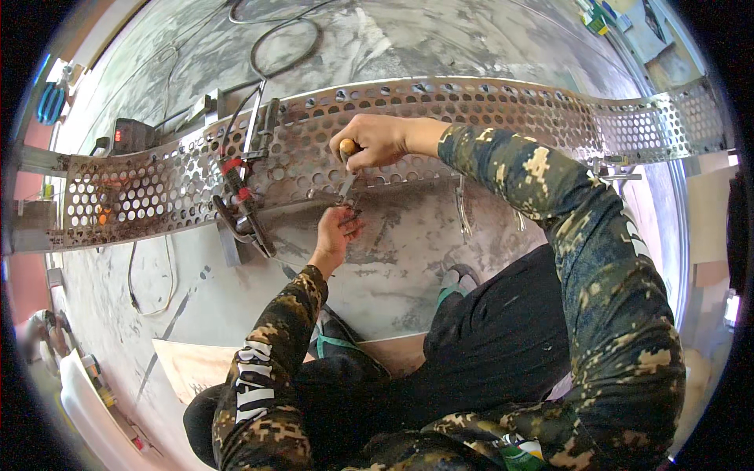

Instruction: The person positions metal pieces along the edge of a curved perforated metal sheet and fastens them in place using clamps.

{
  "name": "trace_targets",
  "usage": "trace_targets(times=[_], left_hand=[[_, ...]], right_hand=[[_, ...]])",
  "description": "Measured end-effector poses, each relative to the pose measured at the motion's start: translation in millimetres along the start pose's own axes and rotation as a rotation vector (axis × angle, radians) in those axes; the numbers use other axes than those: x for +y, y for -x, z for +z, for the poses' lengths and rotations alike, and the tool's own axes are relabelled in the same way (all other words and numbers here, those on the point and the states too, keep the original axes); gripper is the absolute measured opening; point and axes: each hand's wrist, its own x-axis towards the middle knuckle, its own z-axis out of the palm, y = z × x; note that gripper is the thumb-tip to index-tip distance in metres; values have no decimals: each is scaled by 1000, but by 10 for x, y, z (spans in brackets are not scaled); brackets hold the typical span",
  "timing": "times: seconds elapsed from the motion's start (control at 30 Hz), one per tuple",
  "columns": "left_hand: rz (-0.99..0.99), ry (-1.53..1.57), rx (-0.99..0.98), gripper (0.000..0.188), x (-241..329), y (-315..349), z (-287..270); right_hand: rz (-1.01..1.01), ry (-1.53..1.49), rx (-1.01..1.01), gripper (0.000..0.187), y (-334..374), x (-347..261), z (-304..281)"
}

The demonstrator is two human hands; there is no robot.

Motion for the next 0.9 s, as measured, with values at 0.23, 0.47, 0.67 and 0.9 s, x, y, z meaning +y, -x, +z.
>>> trace_targets(times=[0.23, 0.47, 0.67, 0.9], left_hand=[[115, 144, -62, 31, -106, -150, -34], [298, 42, -44, 29, -120, -112, 308], [119, -66, 62, 46, -154, -315, 179], [32, -49, 86, 54, -125, -241, 342]], right_hand=[[17, -39, 0, 20, 9, -20, -19], [38, 16, 8, 21, 80, 91, -27], [46, -20, -6, 19, 36, -3, -18], [29, 44, 69, 18, 137, 23, 42]])
